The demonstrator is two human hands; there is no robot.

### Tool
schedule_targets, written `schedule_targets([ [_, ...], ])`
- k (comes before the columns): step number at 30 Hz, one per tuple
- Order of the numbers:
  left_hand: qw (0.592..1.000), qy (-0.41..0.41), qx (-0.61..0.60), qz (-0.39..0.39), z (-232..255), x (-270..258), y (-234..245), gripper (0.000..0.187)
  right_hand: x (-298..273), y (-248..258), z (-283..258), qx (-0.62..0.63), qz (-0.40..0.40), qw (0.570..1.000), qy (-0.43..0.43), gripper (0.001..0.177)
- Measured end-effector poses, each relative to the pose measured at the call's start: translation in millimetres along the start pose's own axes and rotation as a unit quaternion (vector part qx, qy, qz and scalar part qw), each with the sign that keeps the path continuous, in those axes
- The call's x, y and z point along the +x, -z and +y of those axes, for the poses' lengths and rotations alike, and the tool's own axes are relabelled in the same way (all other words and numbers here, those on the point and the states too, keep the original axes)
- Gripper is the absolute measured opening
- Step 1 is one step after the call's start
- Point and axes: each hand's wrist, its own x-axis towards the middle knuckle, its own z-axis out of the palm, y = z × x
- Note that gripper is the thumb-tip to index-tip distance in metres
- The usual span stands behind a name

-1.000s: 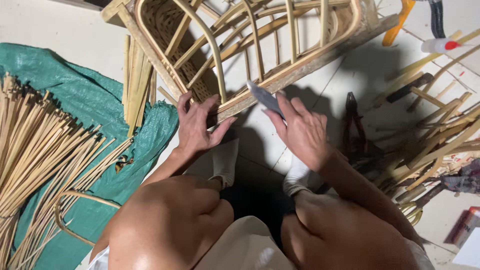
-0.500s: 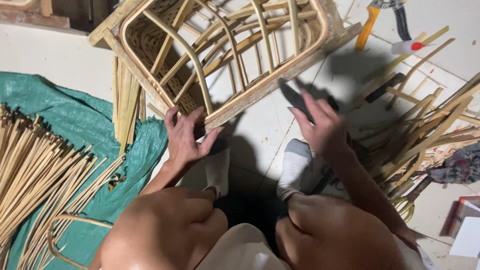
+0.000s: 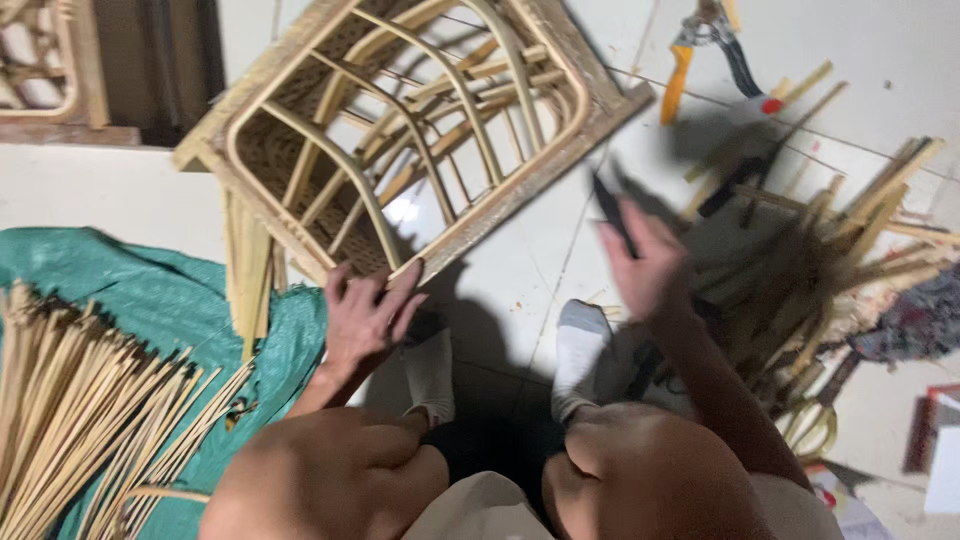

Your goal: The person assembles a rectangular bamboo basket by inserting thin bamboo strips into a wooden frame, tapping them with a hammer, trimming excess with pliers, and applying glue to secure the joints.

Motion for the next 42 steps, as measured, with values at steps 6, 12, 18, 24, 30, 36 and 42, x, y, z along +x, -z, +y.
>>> schedule_targets([
  [6, 0.998, 0.042, -0.029, -0.032, 7, 2, 15, 0.05, -13, 4, 80, -0.011, -0.092, 0.972, -0.215, 0.049],
  [12, 0.996, 0.047, -0.059, -0.052, 4, -1, 7, 0.057, -63, 15, 195, -0.249, -0.057, 0.963, -0.082, 0.046],
  [18, 0.996, 0.035, -0.074, -0.044, -8, -16, 27, 0.054, -87, 32, 266, -0.226, -0.083, 0.958, -0.156, 0.056],
  [24, 0.993, 0.064, -0.045, -0.09, -11, -27, 40, 0.045, -78, 59, 256, -0.252, 0.041, 0.962, -0.098, 0.045],
  [30, 0.983, 0.133, -0.108, 0.065, -18, -27, 33, 0.068, 50, 39, 257, -0.103, 0.165, 0.978, -0.08, 0.06],
  [36, 0.868, 0.404, -0.222, 0.184, -28, -44, 10, 0.067, 118, -5, 305, 0.003, 0.046, 0.991, -0.128, 0.044],
  [42, 0.727, 0.574, -0.369, 0.072, -53, -26, 5, 0.071, 112, 5, 297, -0.1, 0.097, 0.987, 0.086, 0.014],
])
